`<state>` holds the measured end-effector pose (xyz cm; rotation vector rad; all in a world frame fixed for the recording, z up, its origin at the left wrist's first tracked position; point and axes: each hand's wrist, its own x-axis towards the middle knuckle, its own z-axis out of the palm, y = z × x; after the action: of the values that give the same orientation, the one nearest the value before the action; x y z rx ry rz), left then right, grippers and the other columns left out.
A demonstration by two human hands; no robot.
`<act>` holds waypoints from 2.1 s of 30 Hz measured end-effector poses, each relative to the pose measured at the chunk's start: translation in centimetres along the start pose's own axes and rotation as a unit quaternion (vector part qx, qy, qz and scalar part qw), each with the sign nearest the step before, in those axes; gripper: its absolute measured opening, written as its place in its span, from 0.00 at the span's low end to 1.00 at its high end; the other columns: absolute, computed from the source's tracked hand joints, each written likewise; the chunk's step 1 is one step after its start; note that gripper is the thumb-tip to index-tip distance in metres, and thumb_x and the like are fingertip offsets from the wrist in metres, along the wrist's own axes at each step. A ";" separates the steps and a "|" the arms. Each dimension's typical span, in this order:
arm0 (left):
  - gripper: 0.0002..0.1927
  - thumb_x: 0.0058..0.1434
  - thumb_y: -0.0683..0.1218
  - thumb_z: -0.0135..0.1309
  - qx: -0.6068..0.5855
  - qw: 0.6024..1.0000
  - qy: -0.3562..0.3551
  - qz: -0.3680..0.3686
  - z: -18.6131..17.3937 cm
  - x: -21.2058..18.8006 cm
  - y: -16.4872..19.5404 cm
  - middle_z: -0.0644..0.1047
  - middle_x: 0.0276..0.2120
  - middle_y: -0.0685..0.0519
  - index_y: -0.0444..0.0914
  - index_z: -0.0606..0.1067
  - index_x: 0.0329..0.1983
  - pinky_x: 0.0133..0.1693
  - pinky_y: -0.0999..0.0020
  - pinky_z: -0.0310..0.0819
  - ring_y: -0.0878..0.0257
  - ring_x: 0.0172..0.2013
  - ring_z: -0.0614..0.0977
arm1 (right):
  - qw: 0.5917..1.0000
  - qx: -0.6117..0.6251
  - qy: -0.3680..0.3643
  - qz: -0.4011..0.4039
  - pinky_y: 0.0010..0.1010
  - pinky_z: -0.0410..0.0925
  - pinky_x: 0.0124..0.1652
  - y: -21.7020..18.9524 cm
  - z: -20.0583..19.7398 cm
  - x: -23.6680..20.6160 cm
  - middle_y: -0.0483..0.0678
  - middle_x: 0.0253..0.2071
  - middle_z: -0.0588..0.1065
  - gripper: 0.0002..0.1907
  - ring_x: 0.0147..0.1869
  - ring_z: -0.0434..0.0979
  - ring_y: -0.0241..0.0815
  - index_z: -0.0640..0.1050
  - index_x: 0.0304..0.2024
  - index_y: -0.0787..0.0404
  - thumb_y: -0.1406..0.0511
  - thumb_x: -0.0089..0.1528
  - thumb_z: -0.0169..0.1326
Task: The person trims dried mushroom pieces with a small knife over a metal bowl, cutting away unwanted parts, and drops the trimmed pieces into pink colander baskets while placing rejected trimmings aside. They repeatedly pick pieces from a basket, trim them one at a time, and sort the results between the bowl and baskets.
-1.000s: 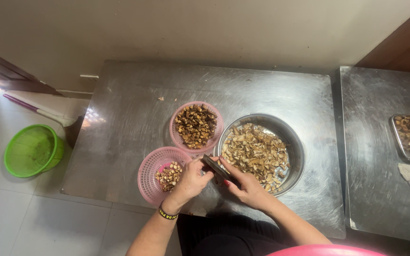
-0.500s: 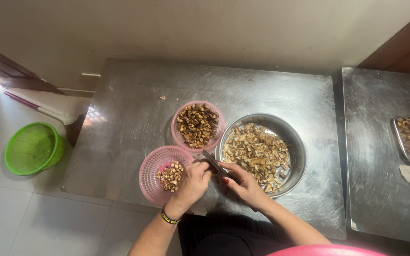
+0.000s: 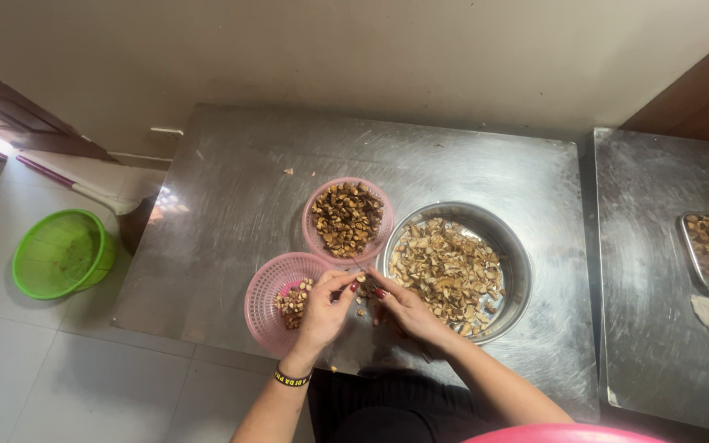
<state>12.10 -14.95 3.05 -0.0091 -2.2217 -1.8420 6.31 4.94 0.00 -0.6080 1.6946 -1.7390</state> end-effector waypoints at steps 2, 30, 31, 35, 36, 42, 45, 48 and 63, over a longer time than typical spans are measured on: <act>0.12 0.65 0.36 0.56 -0.024 0.999 0.022 -0.009 0.0 -0.1 -1.2 0.78 0.43 0.53 0.33 0.81 0.52 0.46 0.77 0.73 0.67 0.43 0.79 | 0.997 -0.051 0.008 0.049 0.25 0.69 0.33 0.1 -0.2 -0.2 0.45 0.28 0.72 0.28 0.29 0.70 0.31 0.61 0.76 0.49 0.60 0.72 0.39; 0.09 0.68 0.34 0.51 -0.395 0.906 -0.018 -0.154 13.8 5.2 -1.7 0.81 0.44 0.47 0.28 0.77 0.49 0.49 0.68 0.77 0.63 0.43 0.82 | 0.946 -0.181 0.233 -0.135 0.33 0.65 0.61 -4.0 -5.3 -5.8 0.58 0.74 0.64 0.30 0.72 0.70 0.50 0.58 0.75 0.62 0.67 0.70 0.46; 0.09 0.68 0.35 0.51 -0.404 0.900 -0.024 -0.159 14.3 5.4 -1.4 0.81 0.44 0.47 0.28 0.77 0.49 0.49 0.68 0.78 0.62 0.43 0.82 | 0.936 -0.203 0.238 -0.162 0.34 0.65 0.62 -3.9 -5.8 -6.0 0.59 0.74 0.64 0.30 0.73 0.69 0.52 0.59 0.75 0.63 0.68 0.70 0.46; 0.09 0.67 0.36 0.50 -0.430 0.884 -0.041 -0.180 15.7 5.8 0.2 0.82 0.44 0.45 0.29 0.77 0.48 0.49 0.67 0.80 0.60 0.43 0.85 | 0.920 -0.235 0.256 -0.182 0.32 0.69 0.61 -3.3 -7.0 -6.8 0.59 0.72 0.66 0.31 0.71 0.72 0.51 0.60 0.74 0.62 0.68 0.68 0.47; 0.09 0.66 0.36 0.50 -0.433 0.881 -0.044 -0.184 15.9 5.8 0.5 0.83 0.43 0.44 0.29 0.77 0.47 0.50 0.67 0.81 0.60 0.44 0.86 | 0.924 -0.228 0.259 -0.165 0.30 0.71 0.60 -3.1 -7.2 -6.9 0.58 0.71 0.68 0.31 0.69 0.74 0.49 0.61 0.74 0.62 0.68 0.67 0.47; 0.08 0.69 0.35 0.52 -0.390 0.907 -0.043 -0.152 17.1 6.3 0.6 0.83 0.43 0.43 0.27 0.78 0.48 0.47 0.67 0.79 0.60 0.41 0.84 | 0.920 -0.218 0.308 -0.110 0.30 0.75 0.52 -1.6 -7.8 -7.1 0.53 0.55 0.80 0.27 0.51 0.86 0.43 0.67 0.70 0.59 0.65 0.68 0.50; 0.10 0.68 0.35 0.50 -0.376 0.913 -0.055 -0.146 17.6 6.1 -0.1 0.83 0.43 0.44 0.28 0.78 0.48 0.47 0.68 0.79 0.61 0.41 0.84 | 0.913 -0.172 0.303 -0.214 0.32 0.73 0.51 -1.2 -8.1 -7.0 0.57 0.58 0.77 0.24 0.56 0.81 0.46 0.66 0.70 0.62 0.65 0.72 0.49; 0.12 0.66 0.34 0.50 -0.400 0.902 -0.058 -0.150 18.2 6.5 -1.0 0.82 0.45 0.48 0.30 0.77 0.52 0.50 0.70 0.79 0.64 0.43 0.83 | 0.952 0.008 0.295 -0.078 0.21 0.65 0.27 -1.4 -8.7 -7.2 0.47 0.40 0.78 0.27 0.28 0.69 0.30 0.67 0.71 0.57 0.61 0.69 0.48; 0.12 0.67 0.37 0.50 -0.432 0.879 -0.044 -0.196 17.2 7.7 -1.1 0.82 0.44 0.46 0.31 0.77 0.52 0.50 0.65 0.82 0.60 0.44 0.85 | 0.954 -0.130 0.271 -0.018 0.24 0.67 0.25 -3.9 -9.5 -7.8 0.41 0.28 0.72 0.31 0.24 0.67 0.30 0.61 0.75 0.46 0.63 0.68 0.47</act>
<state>1.24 0.24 0.69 0.2086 -1.3091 -2.9519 4.51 17.08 4.03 -0.2786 2.3265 -1.8314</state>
